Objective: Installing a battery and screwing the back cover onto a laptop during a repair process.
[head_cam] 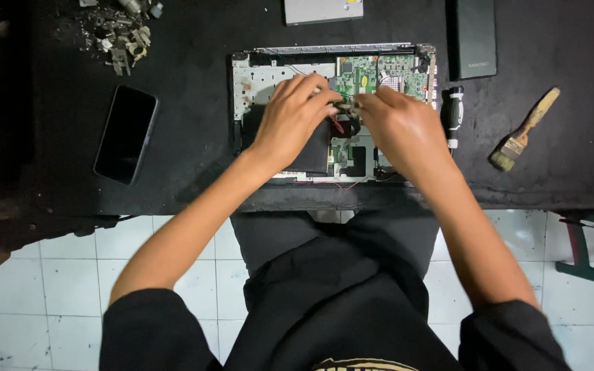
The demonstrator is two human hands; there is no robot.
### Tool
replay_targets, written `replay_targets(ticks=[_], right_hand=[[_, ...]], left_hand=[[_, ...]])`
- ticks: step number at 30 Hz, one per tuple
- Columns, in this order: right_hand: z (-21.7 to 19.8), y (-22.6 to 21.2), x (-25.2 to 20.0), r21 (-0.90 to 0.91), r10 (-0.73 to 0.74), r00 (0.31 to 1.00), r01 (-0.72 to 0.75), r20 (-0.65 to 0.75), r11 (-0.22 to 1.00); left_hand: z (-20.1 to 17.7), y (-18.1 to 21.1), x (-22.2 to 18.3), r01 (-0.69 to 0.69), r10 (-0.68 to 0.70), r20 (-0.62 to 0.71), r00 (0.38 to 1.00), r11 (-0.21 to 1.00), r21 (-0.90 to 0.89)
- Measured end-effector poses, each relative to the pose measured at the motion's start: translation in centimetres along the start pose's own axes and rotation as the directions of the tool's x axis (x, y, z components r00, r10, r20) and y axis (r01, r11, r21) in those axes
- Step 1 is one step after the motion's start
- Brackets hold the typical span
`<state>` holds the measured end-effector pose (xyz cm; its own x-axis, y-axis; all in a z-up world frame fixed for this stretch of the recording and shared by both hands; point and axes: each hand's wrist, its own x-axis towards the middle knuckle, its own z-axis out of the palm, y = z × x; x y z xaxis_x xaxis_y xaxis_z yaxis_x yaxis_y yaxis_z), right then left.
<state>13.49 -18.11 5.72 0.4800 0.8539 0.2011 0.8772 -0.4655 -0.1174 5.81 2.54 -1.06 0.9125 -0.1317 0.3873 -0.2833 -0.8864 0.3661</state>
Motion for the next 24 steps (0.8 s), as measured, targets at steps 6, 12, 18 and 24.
replay_targets(ticks=[6, 12, 18, 24], right_hand=[[2.8, -1.0, -14.0, 0.306, 0.275, 0.81, -0.124, -0.517, 0.944], [9.3, -5.1, -24.0, 0.42, 0.518, 0.839, -0.415, -0.167, 0.807], [12.9, -5.6, -26.8, 0.402, 0.579, 0.812, -0.555, 0.07, 0.728], [13.0, -5.1, -25.6, 0.426, 0.607, 0.791, -0.577, 0.078, 0.697]], left_hand=[[-6.1, 5.2, -4.7, 0.262, -0.209, 0.238, 0.949, 0.94, -0.22], [-3.2, 5.4, -8.5, 0.193, -0.174, 0.252, 0.952, 0.98, -0.054], [-2.6, 5.6, -8.4, 0.215, -0.21, 0.275, 0.938, 0.976, 0.01], [-2.0, 5.5, -8.6, 0.186, -0.192, 0.26, 0.946, 0.981, 0.049]])
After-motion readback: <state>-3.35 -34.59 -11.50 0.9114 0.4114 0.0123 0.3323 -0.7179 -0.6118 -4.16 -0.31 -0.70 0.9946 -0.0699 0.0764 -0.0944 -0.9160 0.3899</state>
